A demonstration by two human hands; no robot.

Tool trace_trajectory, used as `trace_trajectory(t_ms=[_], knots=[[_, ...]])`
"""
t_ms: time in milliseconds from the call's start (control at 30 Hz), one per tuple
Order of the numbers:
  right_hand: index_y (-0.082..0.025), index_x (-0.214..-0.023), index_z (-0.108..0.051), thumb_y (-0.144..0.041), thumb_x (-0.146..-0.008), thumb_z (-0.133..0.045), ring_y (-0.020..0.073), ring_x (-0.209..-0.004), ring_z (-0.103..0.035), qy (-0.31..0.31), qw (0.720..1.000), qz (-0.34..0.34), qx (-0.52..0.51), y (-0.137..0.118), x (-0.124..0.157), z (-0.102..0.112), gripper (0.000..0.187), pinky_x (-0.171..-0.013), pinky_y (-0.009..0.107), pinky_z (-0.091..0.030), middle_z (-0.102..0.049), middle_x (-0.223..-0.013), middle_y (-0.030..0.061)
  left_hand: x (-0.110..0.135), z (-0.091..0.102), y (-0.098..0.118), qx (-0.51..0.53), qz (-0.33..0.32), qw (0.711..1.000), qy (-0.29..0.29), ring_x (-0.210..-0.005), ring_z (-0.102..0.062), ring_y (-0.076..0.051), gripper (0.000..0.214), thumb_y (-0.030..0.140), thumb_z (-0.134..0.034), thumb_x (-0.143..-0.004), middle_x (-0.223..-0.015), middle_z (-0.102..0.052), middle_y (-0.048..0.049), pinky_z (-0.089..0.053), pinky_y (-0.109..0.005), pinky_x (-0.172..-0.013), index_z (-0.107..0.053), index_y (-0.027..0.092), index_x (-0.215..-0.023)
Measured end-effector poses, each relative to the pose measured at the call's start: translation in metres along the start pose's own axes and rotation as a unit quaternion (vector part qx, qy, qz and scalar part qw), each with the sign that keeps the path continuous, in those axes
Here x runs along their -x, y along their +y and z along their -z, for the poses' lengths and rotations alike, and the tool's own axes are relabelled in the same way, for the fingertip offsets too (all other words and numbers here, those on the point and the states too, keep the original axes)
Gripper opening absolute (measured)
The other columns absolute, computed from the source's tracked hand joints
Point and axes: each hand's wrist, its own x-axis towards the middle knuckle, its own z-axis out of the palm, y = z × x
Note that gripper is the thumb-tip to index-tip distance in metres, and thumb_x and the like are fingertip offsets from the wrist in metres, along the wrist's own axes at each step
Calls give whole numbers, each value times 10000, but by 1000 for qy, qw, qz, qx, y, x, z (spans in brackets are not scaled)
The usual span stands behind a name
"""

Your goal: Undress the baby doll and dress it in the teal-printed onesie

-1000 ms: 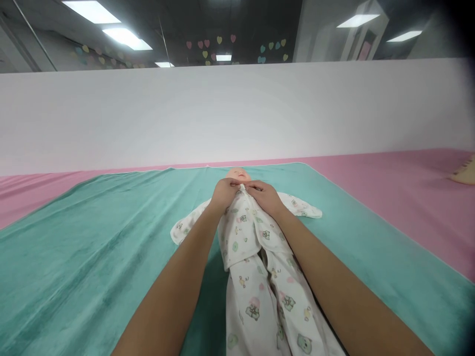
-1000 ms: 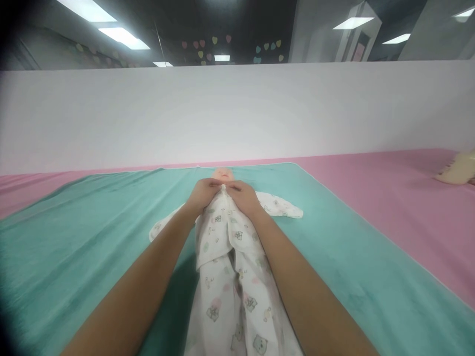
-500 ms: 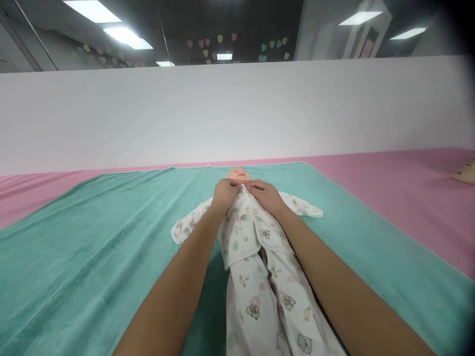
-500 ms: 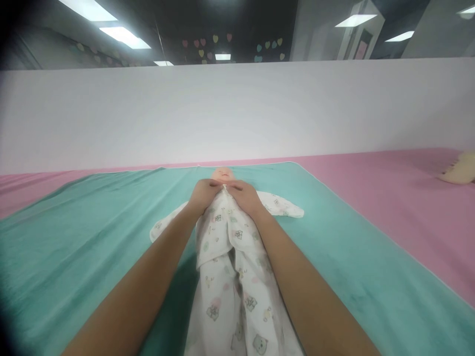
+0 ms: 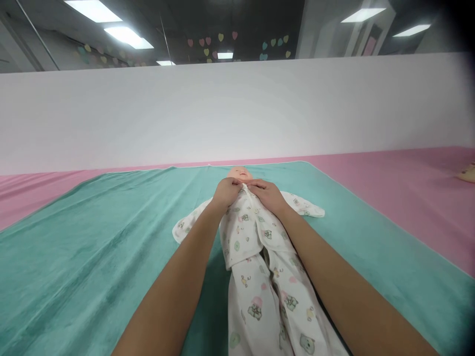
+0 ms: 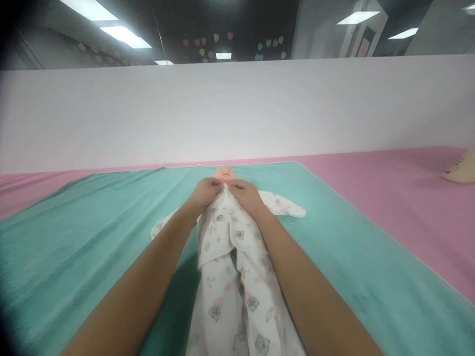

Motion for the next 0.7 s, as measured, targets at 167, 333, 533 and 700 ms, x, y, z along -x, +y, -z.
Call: trace_trajectory(t_ms=[167,333,533,700], knots=[[-265,-873,-706,-305,-770,-534,184,-1063,-562,7,1000,-7,-4,2,-1,0,204,-951,337,-396,-655,-1102,-11,1,0,1,77,16,997,6,-695,-548,-144,118,169,-561,-684,-778,-637,-44,-420,-234,-624,-627,146,-779],[-249,-843,-698,-300,-758,-532,186,-1051,-562,10,1000,-7,-8,1,-1,-1,194,-948,337,-390,-662,-1080,-8,3,2,2,149,44,988,6,-579,-487,-108,175,143,-585,-665,-632,-555,-5,-412,-226,-593,-607,153,-838],[-238,-806,-684,-301,-746,-528,197,-994,-575,13,1000,-25,0,0,-1,-2,178,-897,343,-406,-669,-1046,-11,7,2,6,167,41,985,3,-529,-448,-100,164,126,-575,-656,-590,-508,20,-399,-230,-566,-576,170,-814],[-252,-921,-671,-263,-744,-522,182,-925,-592,37,999,-7,3,3,-1,-4,232,-857,333,-425,-676,-981,-14,7,-1,5,162,33,986,5,-591,-497,-119,144,155,-567,-678,-662,-563,-6,-415,-245,-595,-569,169,-821]])
